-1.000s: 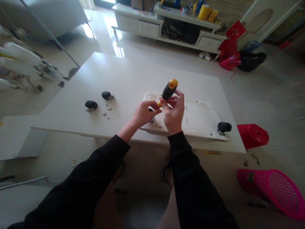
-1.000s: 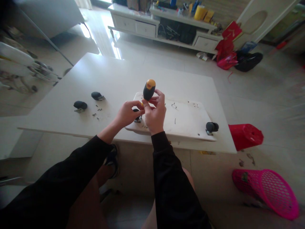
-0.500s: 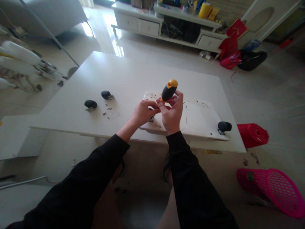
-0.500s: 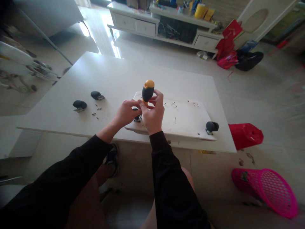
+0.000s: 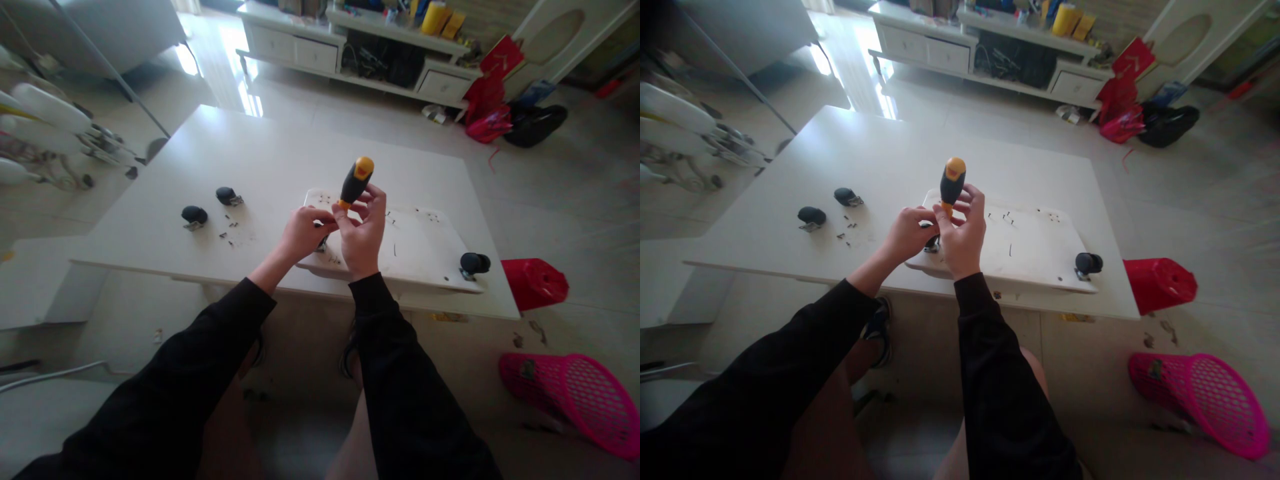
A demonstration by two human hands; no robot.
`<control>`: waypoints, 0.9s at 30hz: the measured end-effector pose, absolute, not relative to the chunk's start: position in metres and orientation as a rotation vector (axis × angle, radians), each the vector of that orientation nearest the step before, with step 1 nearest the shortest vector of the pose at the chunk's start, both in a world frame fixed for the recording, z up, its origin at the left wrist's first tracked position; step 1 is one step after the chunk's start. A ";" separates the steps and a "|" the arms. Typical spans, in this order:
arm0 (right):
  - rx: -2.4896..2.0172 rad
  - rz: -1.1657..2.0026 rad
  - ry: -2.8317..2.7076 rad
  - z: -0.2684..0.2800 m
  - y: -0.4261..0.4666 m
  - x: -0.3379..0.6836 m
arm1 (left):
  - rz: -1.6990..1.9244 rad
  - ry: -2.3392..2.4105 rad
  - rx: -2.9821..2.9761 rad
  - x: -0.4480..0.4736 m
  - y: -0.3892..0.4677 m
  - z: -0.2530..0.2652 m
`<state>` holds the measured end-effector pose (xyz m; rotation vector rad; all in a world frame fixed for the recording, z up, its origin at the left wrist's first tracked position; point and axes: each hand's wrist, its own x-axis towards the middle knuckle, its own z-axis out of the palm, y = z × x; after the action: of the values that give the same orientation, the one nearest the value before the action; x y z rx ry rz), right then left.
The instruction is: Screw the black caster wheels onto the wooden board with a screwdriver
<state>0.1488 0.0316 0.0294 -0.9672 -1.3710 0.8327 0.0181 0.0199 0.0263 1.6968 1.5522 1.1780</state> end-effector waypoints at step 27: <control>-0.982 0.766 -1.308 0.028 0.033 0.146 | 1.161 1.326 1.646 0.018 0.021 0.029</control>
<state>0.1460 0.0330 0.0283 -0.9824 -1.3076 0.7658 0.0175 0.0207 0.0294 1.6462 1.3265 1.1613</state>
